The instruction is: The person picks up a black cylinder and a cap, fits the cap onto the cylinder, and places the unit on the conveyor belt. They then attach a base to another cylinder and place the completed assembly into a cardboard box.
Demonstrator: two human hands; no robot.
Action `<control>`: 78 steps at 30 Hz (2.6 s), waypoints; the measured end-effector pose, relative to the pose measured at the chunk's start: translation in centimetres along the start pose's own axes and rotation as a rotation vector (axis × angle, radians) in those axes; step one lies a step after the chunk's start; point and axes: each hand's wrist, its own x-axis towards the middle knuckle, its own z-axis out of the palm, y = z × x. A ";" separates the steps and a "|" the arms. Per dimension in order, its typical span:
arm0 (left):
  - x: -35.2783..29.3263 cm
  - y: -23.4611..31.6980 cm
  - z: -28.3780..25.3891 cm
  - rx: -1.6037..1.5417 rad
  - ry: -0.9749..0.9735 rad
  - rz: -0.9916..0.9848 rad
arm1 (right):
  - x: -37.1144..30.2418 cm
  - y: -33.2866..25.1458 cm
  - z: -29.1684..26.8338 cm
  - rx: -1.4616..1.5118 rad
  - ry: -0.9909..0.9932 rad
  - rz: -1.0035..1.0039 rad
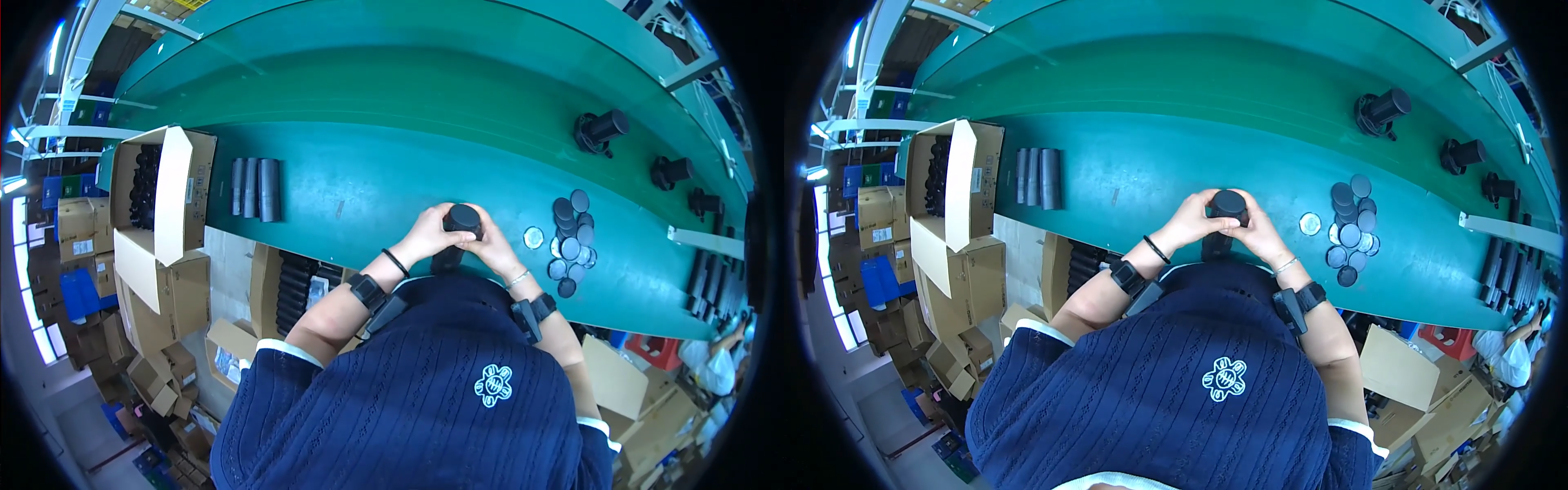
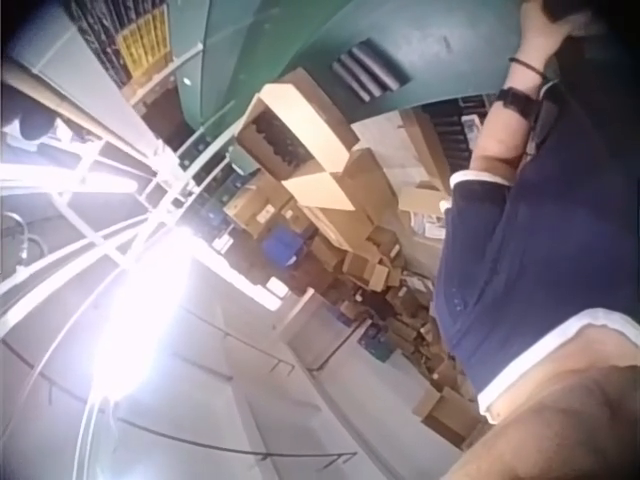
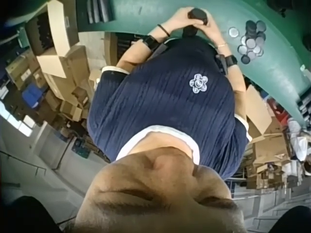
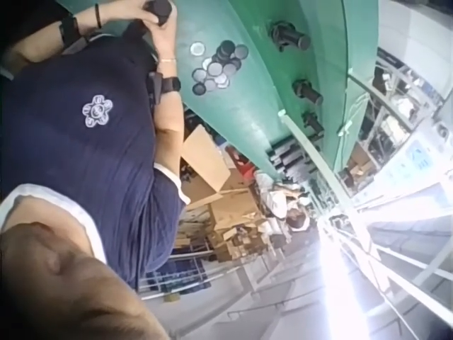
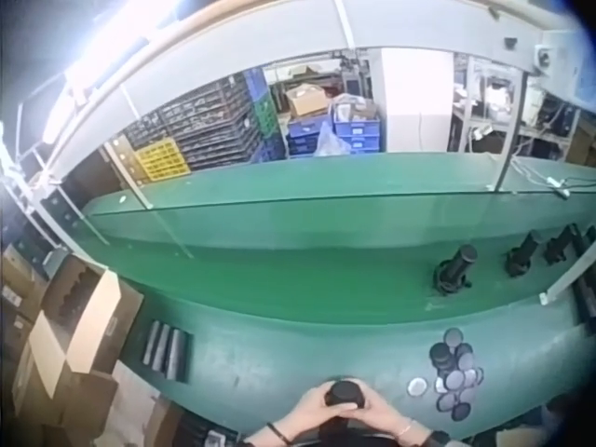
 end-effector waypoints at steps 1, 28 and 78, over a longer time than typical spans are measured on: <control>0.0 -0.4 0.0 -0.001 0.004 -0.004 | 0.0 -0.4 0.3 0.000 -0.005 0.003; 0.0 -1.3 -0.1 -0.050 0.041 -0.043 | 0.2 -0.3 1.1 -0.045 0.024 -0.021; 0.8 -1.7 -0.2 -0.177 -0.013 -0.003 | 0.3 -0.3 1.4 -0.085 0.126 -0.047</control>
